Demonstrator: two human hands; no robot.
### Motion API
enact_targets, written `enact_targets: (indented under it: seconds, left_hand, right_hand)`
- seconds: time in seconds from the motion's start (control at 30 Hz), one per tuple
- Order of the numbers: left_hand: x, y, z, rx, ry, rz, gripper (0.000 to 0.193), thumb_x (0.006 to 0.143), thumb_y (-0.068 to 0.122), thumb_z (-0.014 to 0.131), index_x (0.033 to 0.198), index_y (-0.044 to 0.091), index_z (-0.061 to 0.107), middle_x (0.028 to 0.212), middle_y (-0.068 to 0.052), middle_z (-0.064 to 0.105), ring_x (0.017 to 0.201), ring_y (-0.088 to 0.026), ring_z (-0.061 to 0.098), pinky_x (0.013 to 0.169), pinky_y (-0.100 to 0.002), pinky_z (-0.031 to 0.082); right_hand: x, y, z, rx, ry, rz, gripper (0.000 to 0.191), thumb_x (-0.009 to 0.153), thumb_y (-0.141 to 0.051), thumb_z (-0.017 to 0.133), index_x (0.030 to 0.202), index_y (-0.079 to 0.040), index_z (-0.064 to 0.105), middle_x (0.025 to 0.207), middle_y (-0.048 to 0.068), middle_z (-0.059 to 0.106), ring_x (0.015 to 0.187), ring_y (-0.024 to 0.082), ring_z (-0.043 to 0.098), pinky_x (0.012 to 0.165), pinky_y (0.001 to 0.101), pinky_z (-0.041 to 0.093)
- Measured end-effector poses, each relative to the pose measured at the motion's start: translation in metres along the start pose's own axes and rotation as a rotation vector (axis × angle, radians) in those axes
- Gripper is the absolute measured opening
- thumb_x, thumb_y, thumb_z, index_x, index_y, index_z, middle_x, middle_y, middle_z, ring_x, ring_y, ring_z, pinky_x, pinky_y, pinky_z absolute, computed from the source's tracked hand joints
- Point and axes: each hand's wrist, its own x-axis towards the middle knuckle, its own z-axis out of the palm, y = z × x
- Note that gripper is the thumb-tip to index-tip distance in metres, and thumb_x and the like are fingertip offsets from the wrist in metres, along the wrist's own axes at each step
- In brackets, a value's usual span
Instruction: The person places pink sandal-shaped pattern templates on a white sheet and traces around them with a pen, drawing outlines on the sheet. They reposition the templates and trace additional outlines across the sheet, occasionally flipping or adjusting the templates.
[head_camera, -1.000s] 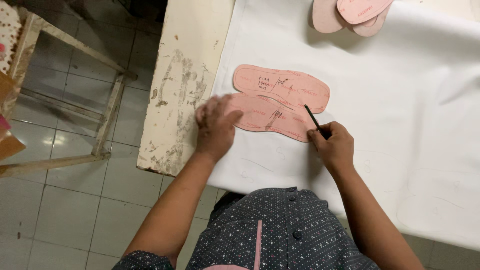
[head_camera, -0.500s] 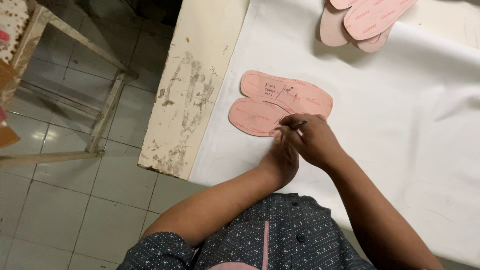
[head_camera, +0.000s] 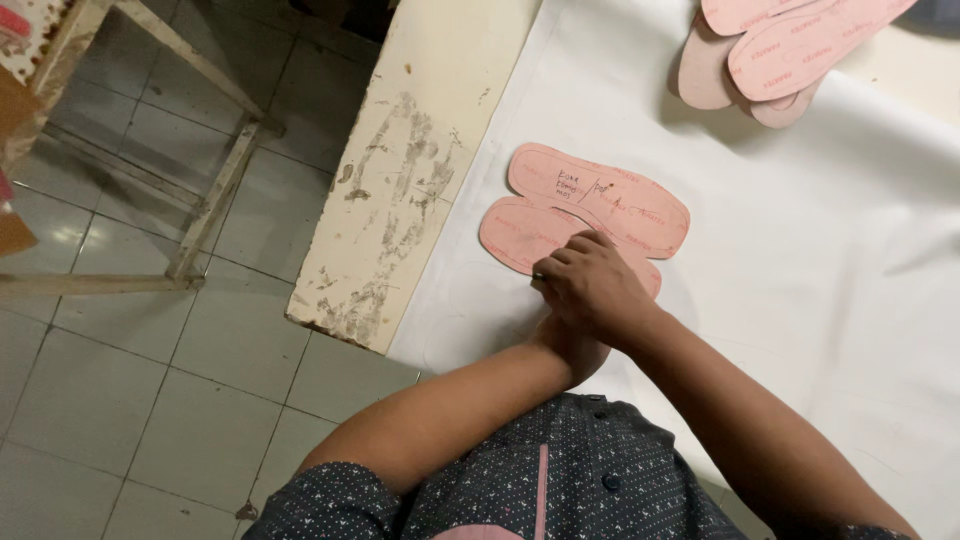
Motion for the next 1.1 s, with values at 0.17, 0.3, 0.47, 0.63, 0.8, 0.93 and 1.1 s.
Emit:
enact_targets:
  seconds: [0.17, 0.3, 0.47, 0.63, 0.8, 0.93, 1.1]
  left_hand:
    - [0.0, 0.004, 0.0, 0.346, 0.165, 0.167, 0.05, 0.095, 0.021, 0.047, 0.14, 0.0, 0.05, 0.142, -0.022, 0.054, 0.132, -0.035, 0.05, 0.112, -0.048, 0.035]
    - [-0.003, 0.019, -0.02, -0.476, 0.235, -0.047, 0.048, 0.098, 0.017, 0.045, 0.141, -0.003, 0.051, 0.144, -0.021, 0.056, 0.137, -0.034, 0.051, 0.118, -0.047, 0.039]
    - [0.001, 0.03, -0.048, 0.596, -0.196, 0.156, 0.051, 0.091, 0.011, 0.048, 0.134, -0.017, 0.046, 0.143, -0.034, 0.047, 0.135, -0.045, 0.04, 0.116, -0.062, 0.027]
    - [0.007, 0.032, -0.047, 0.394, 0.011, 0.1, 0.059, 0.085, 0.005, 0.049, 0.135, -0.026, 0.044, 0.143, -0.033, 0.042, 0.131, -0.046, 0.039, 0.112, -0.062, 0.029]
    - [0.006, 0.028, -0.044, 0.426, 0.025, 0.148, 0.05, 0.088, 0.007, 0.047, 0.128, -0.023, 0.049, 0.149, -0.034, 0.036, 0.136, -0.048, 0.037, 0.112, -0.063, 0.029]
    - [0.004, 0.026, -0.045, 0.437, -0.032, 0.127, 0.05, 0.089, 0.007, 0.047, 0.13, -0.022, 0.049, 0.151, -0.032, 0.037, 0.137, -0.046, 0.038, 0.116, -0.058, 0.029]
    - [0.002, 0.024, -0.042, 0.205, 0.213, 0.124, 0.06, 0.093, 0.009, 0.048, 0.143, -0.024, 0.046, 0.143, -0.038, 0.038, 0.133, -0.052, 0.036, 0.116, -0.056, 0.026]
  right_hand:
    - [0.052, -0.007, 0.013, 0.157, 0.075, -0.11, 0.01, 0.09, -0.018, 0.073, 0.091, -0.008, 0.071, 0.082, 0.006, 0.07, 0.084, 0.029, 0.066, 0.091, 0.0428, 0.047]
    - [0.083, -0.002, 0.013, 0.225, 0.156, -0.088, 0.007, 0.09, -0.015, 0.072, 0.09, -0.008, 0.071, 0.087, 0.007, 0.073, 0.085, 0.03, 0.065, 0.089, 0.0431, 0.047]
    - [0.089, 0.022, -0.006, 0.135, 0.206, 0.019, 0.008, 0.091, -0.014, 0.071, 0.092, -0.008, 0.074, 0.091, 0.006, 0.075, 0.086, 0.031, 0.065, 0.09, 0.0428, 0.048]
    - [0.074, 0.039, -0.022, 0.121, 0.193, 0.043, 0.008, 0.091, -0.015, 0.07, 0.092, -0.009, 0.075, 0.082, 0.008, 0.074, 0.083, 0.031, 0.066, 0.09, 0.0443, 0.049]
    - [0.101, 0.036, -0.021, 0.185, 0.137, 0.138, 0.01, 0.093, -0.015, 0.07, 0.093, -0.007, 0.075, 0.08, 0.012, 0.072, 0.079, 0.034, 0.064, 0.076, 0.0446, 0.052]
    - [0.118, 0.043, -0.031, 0.189, 0.267, 0.113, 0.01, 0.093, -0.015, 0.07, 0.095, -0.006, 0.075, 0.088, 0.012, 0.074, 0.082, 0.035, 0.067, 0.074, 0.0443, 0.053]
    - [0.094, 0.07, -0.038, 0.252, 0.245, 0.329, 0.014, 0.095, -0.019, 0.069, 0.1, -0.007, 0.075, 0.086, 0.013, 0.074, 0.074, 0.033, 0.068, 0.069, 0.0417, 0.054]
